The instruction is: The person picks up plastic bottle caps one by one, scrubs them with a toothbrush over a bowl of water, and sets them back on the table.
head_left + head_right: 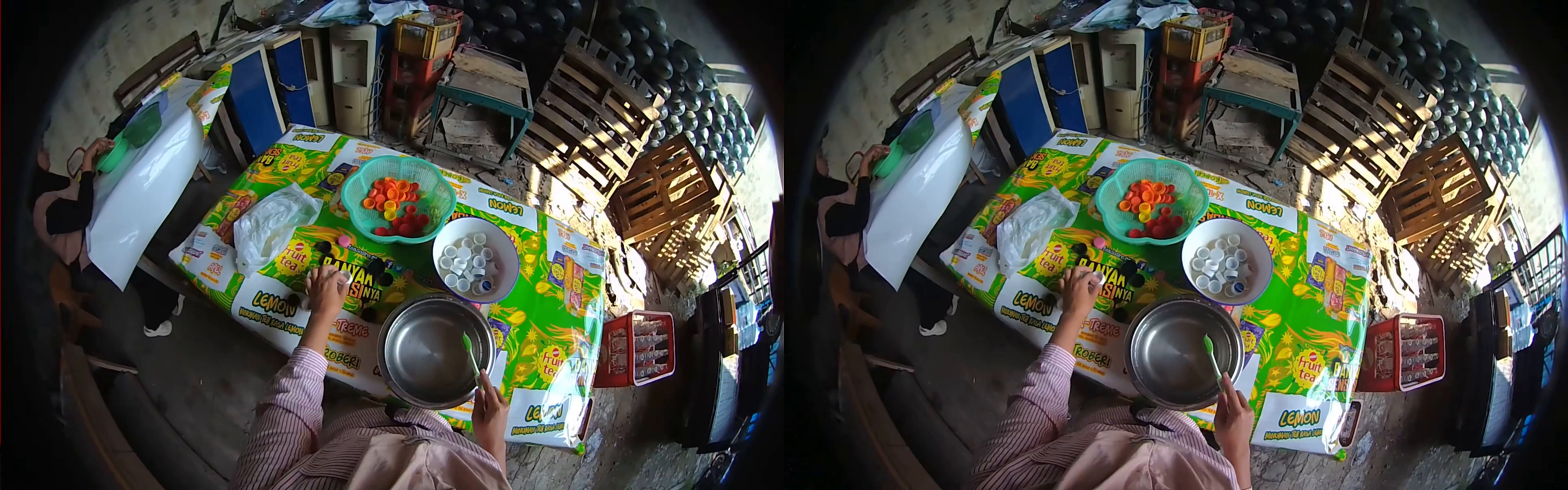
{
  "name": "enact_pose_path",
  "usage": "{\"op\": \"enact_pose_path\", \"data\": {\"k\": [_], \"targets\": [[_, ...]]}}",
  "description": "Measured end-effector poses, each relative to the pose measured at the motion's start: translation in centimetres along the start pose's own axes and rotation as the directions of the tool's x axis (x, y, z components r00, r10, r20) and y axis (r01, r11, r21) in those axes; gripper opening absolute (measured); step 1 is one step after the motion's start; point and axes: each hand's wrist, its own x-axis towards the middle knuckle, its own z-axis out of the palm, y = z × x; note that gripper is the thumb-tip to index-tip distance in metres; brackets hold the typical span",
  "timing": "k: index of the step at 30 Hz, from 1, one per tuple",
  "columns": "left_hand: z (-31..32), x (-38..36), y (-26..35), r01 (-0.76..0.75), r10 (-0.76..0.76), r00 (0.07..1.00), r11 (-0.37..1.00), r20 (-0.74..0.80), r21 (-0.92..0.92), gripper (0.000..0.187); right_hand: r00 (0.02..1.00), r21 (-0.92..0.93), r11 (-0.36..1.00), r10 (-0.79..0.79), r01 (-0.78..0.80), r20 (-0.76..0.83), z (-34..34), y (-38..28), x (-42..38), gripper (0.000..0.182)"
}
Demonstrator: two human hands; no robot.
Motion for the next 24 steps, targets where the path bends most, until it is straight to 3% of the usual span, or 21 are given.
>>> {"op": "enact_pose_path", "data": {"k": [2,4,5,7,10,11,14,16,18,20,23,24], "targets": [[-0.1,-0.2,-0.2,-0.009,0.008,1.000,0.998,-0.015,-0.066,0.017,1.000,-0.014,1.000,-0.007,0.007,-0.001,0.0,-0.1,-0.2,0.043],[-0.3,-0.1,-0.1,-0.035,0.025,0.999,0.865,-0.026,-0.501,0.019,1.000,-0.014,1.000,-0.007,0.007,0.005,-0.1,-0.7,-0.1,0.043],[-0.5,-0.4,0.0,-0.032,0.022,0.999,0.865,-0.026,-0.501,0.019,1.000,-0.014,1.000,-0.007,0.007,0.016,-0.1,-0.9,-0.1,0.043],[-1.9,-1.0,1.2,0.117,-0.078,0.993,0.807,0.092,-0.579,0.022,1.000,-0.003,1.000,-0.019,0.019,0.025,0.4,-0.8,0.0,0.043],[-1.8,-2.0,0.8,0.064,-0.001,0.993,0.851,0.121,-0.521,0.023,0.998,0.019,0.999,-0.033,0.032,0.057,0.7,-1.6,0.6,0.043],[-1.6,-2.3,0.6,-0.004,0.026,0.999,0.865,0.037,-0.502,0.024,0.997,0.031,0.999,-0.033,0.031,0.074,0.8,-2.0,0.7,0.043],[-1.9,-2.2,0.4,0.007,0.015,0.999,0.911,0.050,-0.411,0.025,0.992,0.026,0.999,-0.032,0.029,0.123,1.4,-2.1,1.0,0.044],[-1.8,-1.4,0.4,0.035,-0.012,0.998,0.891,0.054,-0.453,0.026,0.989,0.031,0.998,-0.059,0.056,0.134,1.8,-2.1,1.1,0.044],[-1.8,-0.2,0.2,-0.032,0.070,0.993,0.942,0.100,-0.335,0.025,0.986,0.036,0.996,-0.087,0.083,0.143,2.0,-2.2,1.2,0.044],[-2.0,0.3,0.3,-0.041,0.078,0.992,0.939,0.096,-0.340,0.024,0.985,0.017,0.993,-0.120,0.118,0.125,2.1,-2.4,1.1,0.044],[-2.8,0.3,0.6,0.198,-0.107,0.978,0.762,0.182,-0.616,0.017,0.990,0.027,0.995,-0.096,0.094,0.105,2.1,-2.3,1.2,0.044],[-2.9,0.1,0.9,0.276,-0.192,0.961,0.593,0.200,-0.757,0.016,0.992,0.019,0.997,-0.070,0.069,0.107,2.0,-2.3,0.9,0.044]]}}
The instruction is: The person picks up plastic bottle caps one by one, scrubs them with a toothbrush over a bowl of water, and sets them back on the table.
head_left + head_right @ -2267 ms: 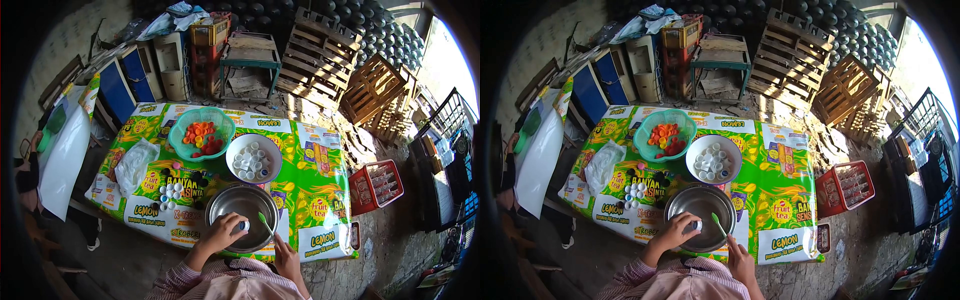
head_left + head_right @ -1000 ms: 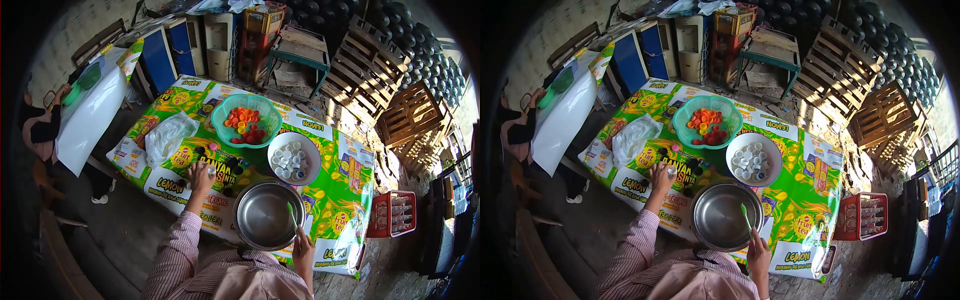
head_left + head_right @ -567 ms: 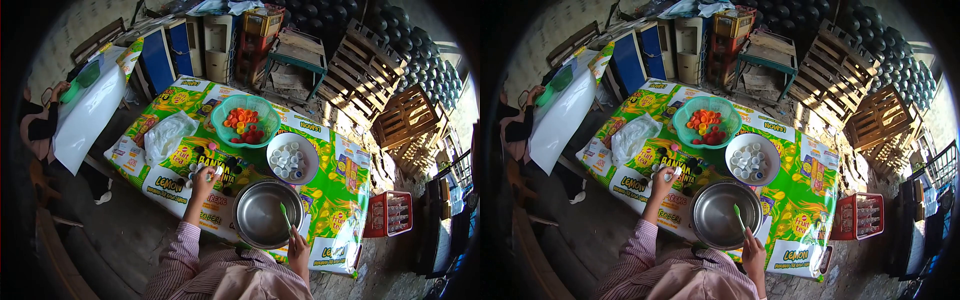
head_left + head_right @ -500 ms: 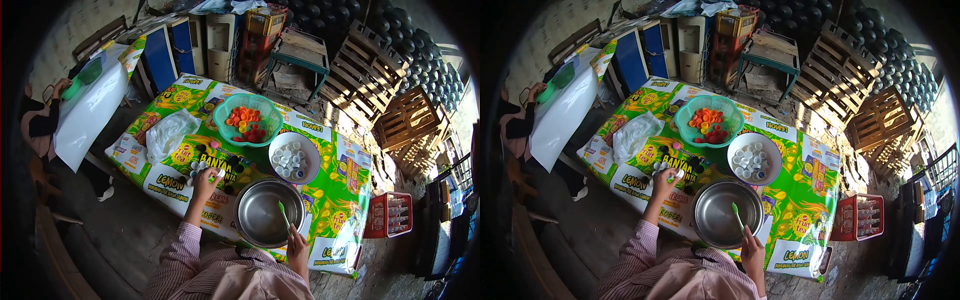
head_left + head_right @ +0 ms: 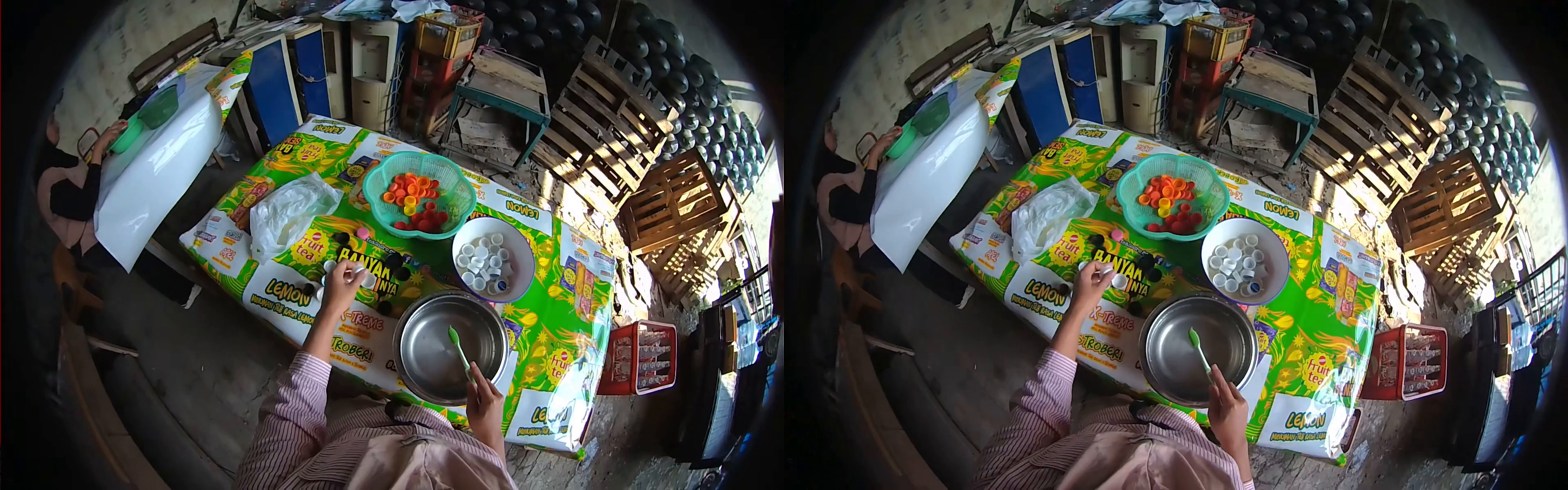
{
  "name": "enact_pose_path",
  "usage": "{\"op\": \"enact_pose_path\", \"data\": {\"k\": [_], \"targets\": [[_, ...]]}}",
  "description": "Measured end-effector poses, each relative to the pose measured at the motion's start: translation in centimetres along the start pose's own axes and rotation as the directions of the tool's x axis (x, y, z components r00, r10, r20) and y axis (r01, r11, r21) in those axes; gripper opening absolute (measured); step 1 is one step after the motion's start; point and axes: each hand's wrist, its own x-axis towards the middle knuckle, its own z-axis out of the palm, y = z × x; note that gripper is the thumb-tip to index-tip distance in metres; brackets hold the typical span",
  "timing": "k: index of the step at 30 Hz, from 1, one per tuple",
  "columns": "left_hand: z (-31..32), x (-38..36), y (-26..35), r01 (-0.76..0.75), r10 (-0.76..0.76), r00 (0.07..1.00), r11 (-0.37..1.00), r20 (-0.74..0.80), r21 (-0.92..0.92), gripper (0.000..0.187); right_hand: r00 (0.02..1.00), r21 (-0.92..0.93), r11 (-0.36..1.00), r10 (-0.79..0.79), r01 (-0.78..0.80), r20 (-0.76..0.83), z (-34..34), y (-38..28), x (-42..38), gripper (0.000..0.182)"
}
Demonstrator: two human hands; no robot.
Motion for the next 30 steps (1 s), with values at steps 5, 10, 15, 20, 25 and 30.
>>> {"op": "enact_pose_path", "data": {"k": [5,10,15,20,25,30], "targets": [[0.6,-2.2,2.1,0.140,-0.128,0.975,0.989,0.181,-0.055,0.022,0.985,0.067,0.989,0.135,-0.129,-0.104,-0.9,0.4,0.0,0.043],[6.8,-6.3,7.0,-0.233,0.169,0.918,0.962,0.359,0.142,0.018,0.971,0.112,0.980,0.180,-0.163,-0.161,-1.3,1.2,-0.7,0.044],[11.0,-8.6,6.0,-0.403,0.312,0.775,0.914,0.550,0.049,0.022,0.964,0.118,0.978,0.193,-0.173,-0.183,-1.4,1.3,-2.3,0.042],[12.9,-10.9,4.7,-0.368,0.209,0.670,0.927,0.712,0.074,0.022,0.946,0.142,0.958,0.273,-0.250,-0.173,-1.7,0.6,-3.7,0.042],[14.0,-11.1,4.9,-0.543,0.238,0.654,0.808,0.718,0.228,0.069,0.948,0.140,0.963,0.254,-0.230,-0.190,-1.9,0.9,-4.9,0.043],[15.3,-10.4,4.4,-0.481,0.215,0.645,0.860,0.733,0.172,0.071,0.951,0.168,0.968,0.219,-0.184,-0.217,-2.2,0.9,-5.1,0.042]]}}
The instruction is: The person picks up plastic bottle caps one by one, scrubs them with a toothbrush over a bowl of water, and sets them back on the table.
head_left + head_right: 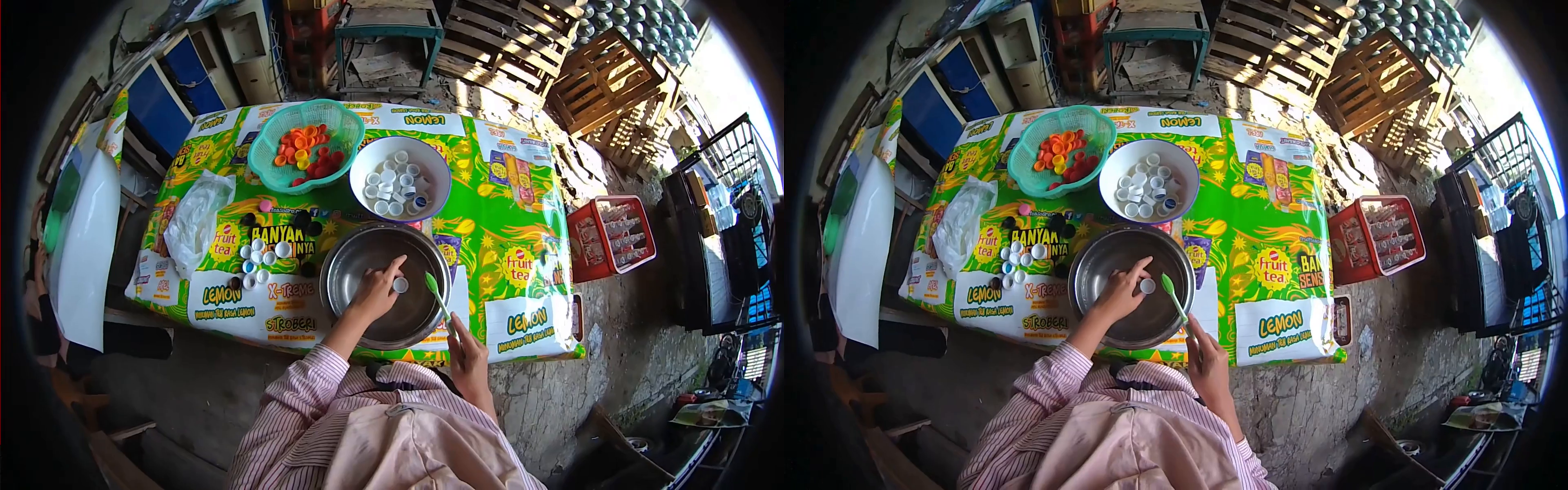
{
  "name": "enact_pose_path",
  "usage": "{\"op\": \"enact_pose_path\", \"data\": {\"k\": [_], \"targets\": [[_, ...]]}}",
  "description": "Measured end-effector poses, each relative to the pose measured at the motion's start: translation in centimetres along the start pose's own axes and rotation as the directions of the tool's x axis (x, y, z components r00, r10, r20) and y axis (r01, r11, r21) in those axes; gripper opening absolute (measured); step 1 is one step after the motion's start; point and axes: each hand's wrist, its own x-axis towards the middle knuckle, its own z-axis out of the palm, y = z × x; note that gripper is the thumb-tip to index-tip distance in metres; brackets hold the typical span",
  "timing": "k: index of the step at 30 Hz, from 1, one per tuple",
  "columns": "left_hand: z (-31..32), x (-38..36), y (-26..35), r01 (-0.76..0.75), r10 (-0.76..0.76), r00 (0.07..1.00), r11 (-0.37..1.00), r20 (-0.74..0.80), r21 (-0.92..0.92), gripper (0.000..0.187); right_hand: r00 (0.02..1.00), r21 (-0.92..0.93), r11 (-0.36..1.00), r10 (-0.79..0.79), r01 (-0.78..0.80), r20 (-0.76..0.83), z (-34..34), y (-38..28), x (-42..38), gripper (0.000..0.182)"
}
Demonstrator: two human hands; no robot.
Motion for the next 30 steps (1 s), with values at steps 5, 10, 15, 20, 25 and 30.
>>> {"op": "enact_pose_path", "data": {"k": [5,10,15,20,25,30], "targets": [[0.1,-0.1,-0.1,-0.018,0.016,0.999,0.999,0.049,0.039,0.082,1.000,-0.015,1.000,0.016,-0.016,0.012,0.0,0.5,0.1,0.041],[0.3,-0.2,0.0,-0.030,0.027,0.999,0.997,0.046,0.067,0.086,0.998,-0.017,0.998,0.054,-0.053,0.039,-0.3,0.1,0.2,0.041],[0.3,-0.1,-0.1,-0.019,0.020,0.998,1.000,0.060,-0.014,0.088,1.000,-0.004,1.000,-0.015,0.015,0.002,0.0,1.1,-0.2,0.042],[-0.7,-0.6,0.7,0.031,-0.028,0.999,0.981,0.019,-0.191,0.092,0.999,-0.015,0.999,0.044,-0.043,0.028,-0.2,1.0,-0.3,0.043],[-1.7,-1.8,1.7,0.018,-0.047,0.996,0.931,-0.072,-0.364,0.101,0.993,0.018,0.998,0.053,-0.055,0.109,0.4,1.4,0.0,0.045],[-2.7,-3.1,2.4,0.045,-0.110,0.984,0.915,-0.140,-0.401,0.107,0.977,-0.139,0.989,-0.017,0.047,0.213,0.7,0.3,0.5,0.045]]}}
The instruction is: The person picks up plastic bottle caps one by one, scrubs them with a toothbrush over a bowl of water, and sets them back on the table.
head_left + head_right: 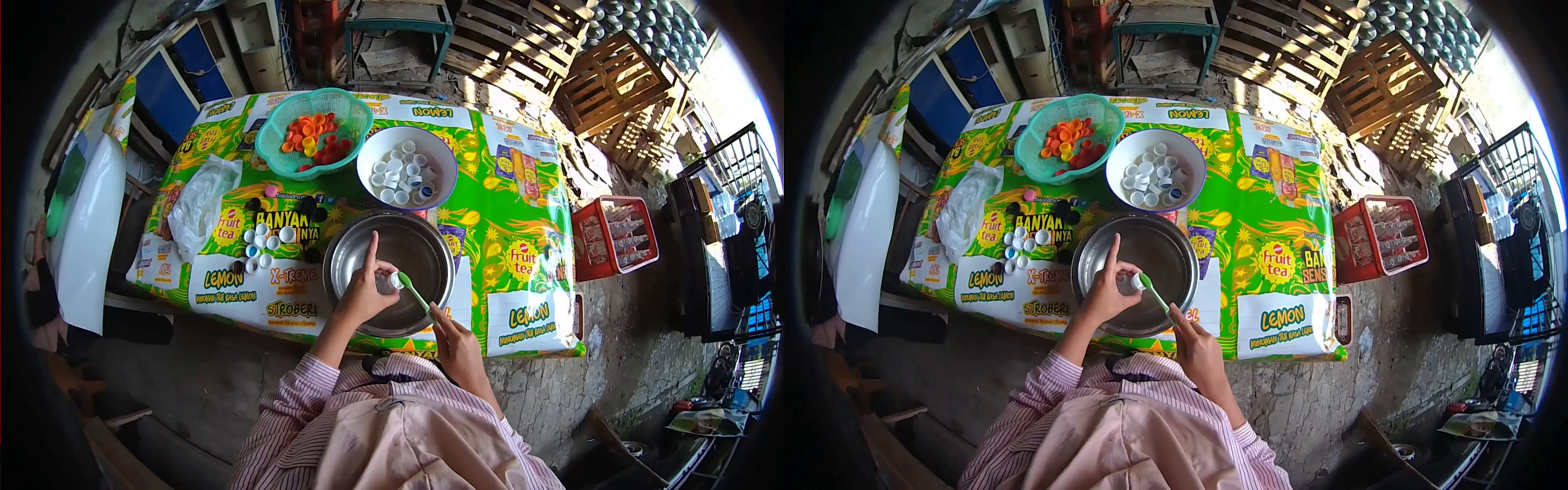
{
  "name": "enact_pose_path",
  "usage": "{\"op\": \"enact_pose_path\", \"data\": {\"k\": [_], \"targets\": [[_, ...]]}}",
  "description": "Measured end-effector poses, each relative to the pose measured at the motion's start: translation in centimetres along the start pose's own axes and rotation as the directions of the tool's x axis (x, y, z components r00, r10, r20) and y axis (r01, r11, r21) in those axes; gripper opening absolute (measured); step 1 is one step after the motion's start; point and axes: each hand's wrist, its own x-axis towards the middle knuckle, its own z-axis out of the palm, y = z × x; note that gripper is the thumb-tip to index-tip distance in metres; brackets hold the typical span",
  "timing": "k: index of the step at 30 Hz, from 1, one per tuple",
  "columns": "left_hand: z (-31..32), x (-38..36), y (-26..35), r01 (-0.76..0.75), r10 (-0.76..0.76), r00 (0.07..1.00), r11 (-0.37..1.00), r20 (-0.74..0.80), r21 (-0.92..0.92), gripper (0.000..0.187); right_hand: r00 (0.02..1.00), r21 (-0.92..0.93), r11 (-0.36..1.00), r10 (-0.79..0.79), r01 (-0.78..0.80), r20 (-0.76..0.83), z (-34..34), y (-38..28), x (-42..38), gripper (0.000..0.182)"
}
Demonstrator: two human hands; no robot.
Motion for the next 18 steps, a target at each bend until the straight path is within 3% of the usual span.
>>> {"op": "enact_pose_path", "data": {"k": [2,4,6,7,9,18], "targets": [[-0.6,-0.4,0.3,-0.002,0.002,1.000,1.000,0.004,0.020,0.108,0.991,-0.114,0.993,0.026,-0.011,0.131,0.3,0.0,0.2,0.044],[-0.9,-0.6,-0.2,-0.010,0.009,1.000,0.999,0.009,0.037,0.108,0.992,-0.109,0.994,0.008,0.006,0.122,0.3,0.0,0.5,0.043],[-1.0,-0.6,-1.2,-0.072,0.075,0.997,0.988,0.015,-0.137,0.106,0.997,-0.009,0.998,-0.065,0.065,0.050,0.3,-0.1,0.8,0.042],[-1.2,-0.8,-1.2,-0.073,0.076,0.997,0.988,0.013,-0.136,0.106,0.997,0.022,0.997,-0.078,0.078,0.024,0.4,-0.2,0.9,0.042],[-1.4,-1.0,-1.2,0.079,-0.071,0.997,0.968,0.040,-0.237,0.107,0.996,0.007,0.996,-0.084,0.083,0.041,0.8,-0.5,0.7,0.042],[-1.7,-0.6,-1.2,0.082,-0.072,0.996,0.966,0.051,-0.244,0.111,0.994,-0.010,0.995,-0.104,0.104,0.019,1.6,-0.6,0.7,0.043]]}}
